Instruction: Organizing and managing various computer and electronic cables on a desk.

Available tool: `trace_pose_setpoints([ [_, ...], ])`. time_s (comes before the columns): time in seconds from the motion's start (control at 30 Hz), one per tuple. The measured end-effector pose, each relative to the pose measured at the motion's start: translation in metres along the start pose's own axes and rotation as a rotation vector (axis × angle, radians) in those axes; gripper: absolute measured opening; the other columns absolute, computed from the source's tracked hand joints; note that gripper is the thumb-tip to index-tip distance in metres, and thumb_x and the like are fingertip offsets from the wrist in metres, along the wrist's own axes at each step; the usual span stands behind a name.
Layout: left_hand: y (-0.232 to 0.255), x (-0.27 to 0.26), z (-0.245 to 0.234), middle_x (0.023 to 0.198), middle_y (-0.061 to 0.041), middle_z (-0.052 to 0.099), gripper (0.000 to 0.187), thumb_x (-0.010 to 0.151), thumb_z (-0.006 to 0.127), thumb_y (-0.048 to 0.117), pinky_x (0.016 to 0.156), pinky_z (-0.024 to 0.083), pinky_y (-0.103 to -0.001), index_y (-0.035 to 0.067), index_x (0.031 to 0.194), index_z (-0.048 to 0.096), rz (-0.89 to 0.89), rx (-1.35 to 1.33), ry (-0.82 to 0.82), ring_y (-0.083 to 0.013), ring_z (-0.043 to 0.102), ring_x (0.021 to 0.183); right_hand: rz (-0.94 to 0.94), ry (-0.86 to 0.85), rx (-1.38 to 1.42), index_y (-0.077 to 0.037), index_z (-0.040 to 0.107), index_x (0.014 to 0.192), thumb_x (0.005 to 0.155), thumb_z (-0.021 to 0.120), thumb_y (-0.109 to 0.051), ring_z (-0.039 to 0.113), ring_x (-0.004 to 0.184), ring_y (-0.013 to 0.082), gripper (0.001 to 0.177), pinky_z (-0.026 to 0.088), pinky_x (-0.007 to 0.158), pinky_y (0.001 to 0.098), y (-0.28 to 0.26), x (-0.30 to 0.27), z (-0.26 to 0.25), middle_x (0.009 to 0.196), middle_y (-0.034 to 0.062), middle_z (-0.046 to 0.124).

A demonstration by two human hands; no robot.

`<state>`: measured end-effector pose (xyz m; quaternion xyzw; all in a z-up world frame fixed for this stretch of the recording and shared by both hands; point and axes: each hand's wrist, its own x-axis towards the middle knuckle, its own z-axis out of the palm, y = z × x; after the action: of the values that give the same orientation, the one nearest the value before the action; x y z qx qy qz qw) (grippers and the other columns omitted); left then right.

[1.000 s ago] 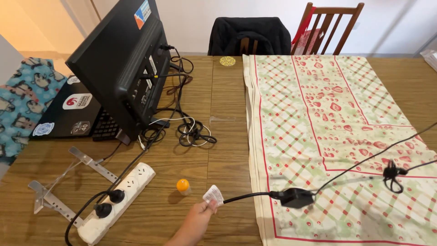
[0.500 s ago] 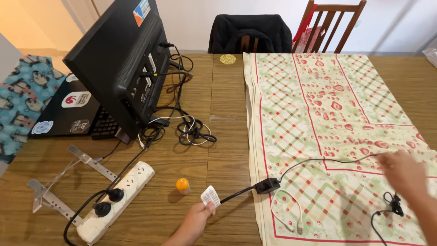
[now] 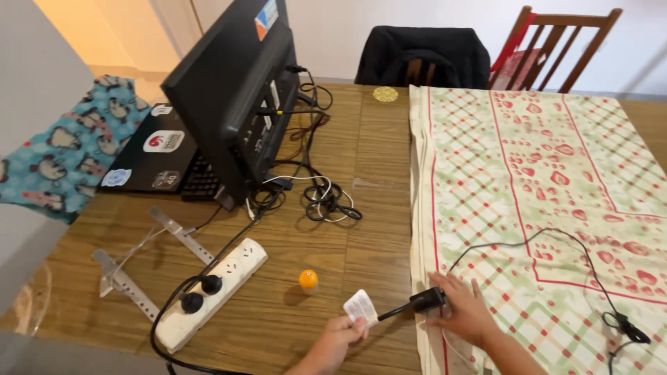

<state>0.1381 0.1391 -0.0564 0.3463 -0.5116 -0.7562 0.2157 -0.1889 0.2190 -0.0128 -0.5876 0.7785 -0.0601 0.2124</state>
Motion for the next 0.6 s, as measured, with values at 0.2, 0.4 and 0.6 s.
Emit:
trace_pose_setpoints([
  [0.2, 0.038, -0.01, 0.005, 0.072, 0.009, 0.058, 0.035, 0.104, 0.059, 0.036, 0.076, 0.037, -0.022, 0.017, 0.077, 0.07, 0.041, 0.203, -0.002, -0.006, 0.05, 0.072, -0.019, 0.193, 0.057, -0.035, 0.066, 0.111, 0.073, 0.076, -0.023, 0.067, 0.113, 0.0038, 0.04, 0.004, 0.13, 0.057, -0.022, 0.001, 0.004, 0.112, -0.0166, 0.073],
  [0.4, 0.057, -0.015, 0.01, 0.077, 0.009, 0.063, 0.03, 0.105, 0.061, 0.032, 0.079, 0.038, -0.021, 0.018, 0.081, 0.072, 0.072, 0.276, -0.139, -0.0047, 0.053, 0.076, -0.174, -0.089, 0.199, -0.038, 0.063, 0.131, 0.081, 0.087, -0.02, 0.036, 0.154, 0.0115, 0.058, -0.005, 0.123, 0.0647, -0.027, 0.004, -0.003, 0.148, -0.0191, 0.064],
  [0.6, 0.127, -0.015, 0.023, 0.093, 0.007, 0.072, 0.029, 0.101, 0.055, 0.038, 0.093, 0.043, -0.024, 0.02, 0.093, 0.076, 0.048, 0.266, 0.215, -0.0065, 0.06, 0.094, -0.166, -0.03, 0.75, -0.008, 0.077, 0.113, 0.082, 0.084, -0.025, 0.07, 0.107, 0.0115, 0.036, 0.049, 0.099, 0.0276, -0.01, -0.004, -0.018, 0.109, 0.0006, 0.081],
])
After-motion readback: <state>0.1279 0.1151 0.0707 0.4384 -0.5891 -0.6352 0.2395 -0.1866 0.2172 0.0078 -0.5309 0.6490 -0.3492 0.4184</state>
